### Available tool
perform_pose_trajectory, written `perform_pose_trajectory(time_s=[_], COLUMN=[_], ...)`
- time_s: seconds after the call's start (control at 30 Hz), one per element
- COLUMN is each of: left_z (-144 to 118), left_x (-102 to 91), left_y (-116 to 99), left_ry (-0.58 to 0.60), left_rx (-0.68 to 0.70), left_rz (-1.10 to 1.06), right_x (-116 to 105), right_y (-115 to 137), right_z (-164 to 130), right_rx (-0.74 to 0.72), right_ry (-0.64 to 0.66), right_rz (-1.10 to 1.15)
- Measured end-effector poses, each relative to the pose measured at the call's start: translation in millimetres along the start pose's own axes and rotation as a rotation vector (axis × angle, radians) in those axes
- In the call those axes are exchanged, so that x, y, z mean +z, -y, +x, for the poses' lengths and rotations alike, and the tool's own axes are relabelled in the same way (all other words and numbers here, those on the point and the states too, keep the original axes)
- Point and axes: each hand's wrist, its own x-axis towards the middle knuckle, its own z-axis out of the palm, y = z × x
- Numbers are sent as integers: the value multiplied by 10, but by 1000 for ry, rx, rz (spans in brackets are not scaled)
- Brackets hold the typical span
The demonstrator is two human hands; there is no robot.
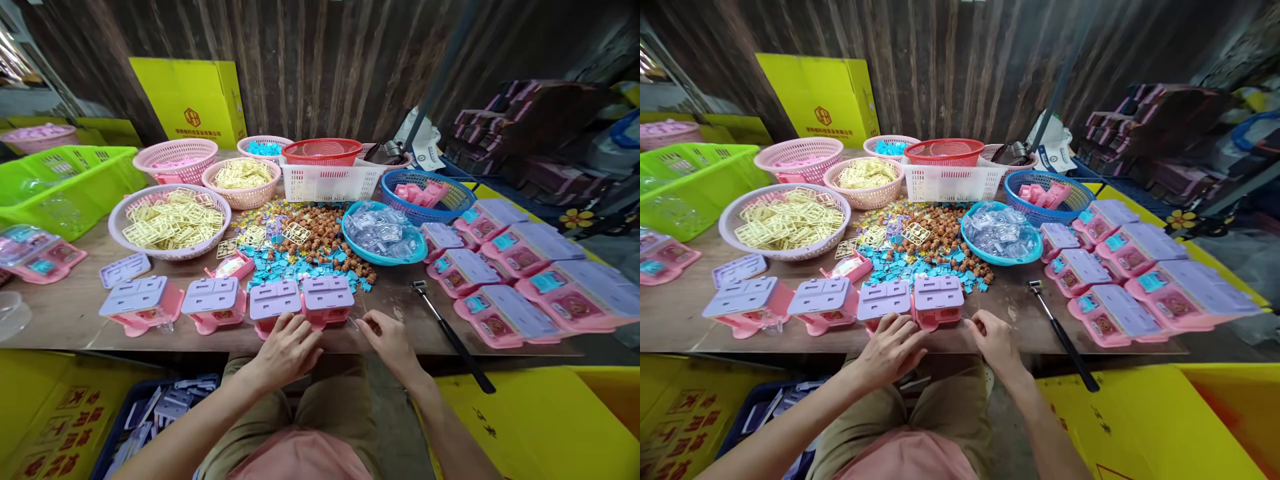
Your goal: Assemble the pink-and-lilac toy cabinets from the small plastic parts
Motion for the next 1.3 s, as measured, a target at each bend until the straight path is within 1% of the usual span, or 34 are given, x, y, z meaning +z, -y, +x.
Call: perform_pose_trajectory(time_s=[0.1,0.17,0.2,0.27,0.37,0.43,0.47,0.53,0.63,0.77,0.9,1.03,1.17,1.3], left_z=[105,251,339,527,766,868,902,942,967,1003,1044,1042,1018,1012], left_x=[-82,-109,-112,-99,-39,20,53,123,221,292,288,293,325,342], left_y=[25,74,105,169,232,245,245,244,254,271,240,202,195,198], left_ry=[-50,-31,11,147,388,528,579,634,619,590,600,576,523,504], left_rx=[-120,-201,-231,-261,-241,-205,-189,-172,-165,-132,-107,-97,-86,-69], left_rz=[-26,20,51,92,74,30,10,-8,16,33,20,13,21,20], right_x=[49,95,123,192,322,422,473,568,675,724,718,712,686,657], right_y=[39,52,49,21,-54,-97,-109,-112,-78,-54,-100,-116,-53,18], right_z=[-55,-78,-81,-68,-7,44,67,103,122,99,71,55,56,65], right_rx=[-61,-124,-154,-174,-115,-88,-87,-94,-93,-81,-84,-29,31,98], right_ry=[1,39,56,55,-20,-72,-92,-134,-213,-296,-314,-341,-318,-302], right_rz=[56,112,133,141,91,38,10,-45,-111,-154,-184,-232,-230,-222])
